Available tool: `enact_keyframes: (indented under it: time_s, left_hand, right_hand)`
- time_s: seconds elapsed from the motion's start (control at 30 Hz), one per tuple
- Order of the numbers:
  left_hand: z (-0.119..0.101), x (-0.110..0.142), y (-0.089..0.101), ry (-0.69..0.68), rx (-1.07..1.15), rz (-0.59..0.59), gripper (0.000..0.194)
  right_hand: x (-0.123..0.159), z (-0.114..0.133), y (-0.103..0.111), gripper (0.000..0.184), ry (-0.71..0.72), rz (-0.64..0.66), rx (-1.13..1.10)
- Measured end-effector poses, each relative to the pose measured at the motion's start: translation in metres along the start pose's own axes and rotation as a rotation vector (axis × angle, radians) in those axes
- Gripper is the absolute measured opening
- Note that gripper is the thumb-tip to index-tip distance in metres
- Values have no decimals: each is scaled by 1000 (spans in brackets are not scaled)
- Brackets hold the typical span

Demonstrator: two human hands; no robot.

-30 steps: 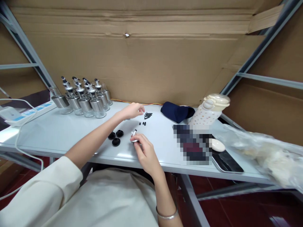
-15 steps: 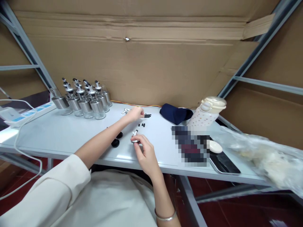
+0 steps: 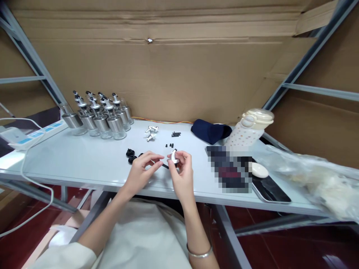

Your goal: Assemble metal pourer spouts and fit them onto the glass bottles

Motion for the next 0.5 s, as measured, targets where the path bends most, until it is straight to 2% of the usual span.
enact_keyframes:
  time_s: [0.17,0.33,0.5]
  left_hand:
    - [19,8,-11,218,204,-35,11]
    - [20,11,-7,284,245,-24,12]
    - [23,10,-5,315,331,-58,15]
  right_hand:
    - [5,4,-4,23,60,118,107]
    - [7,10,-9,20,165,224,291]
    - [8,13,-12,32,195,251,362]
Point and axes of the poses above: each hand's wrist, its own x-axis away from the middle knuckle, its own y-axis out of the back of the hand, z = x × y, the point moved 5 cm from there along -x, towards the middle knuckle, and after that the axes turned 6 degrees about -z, right-handed, at the moved point
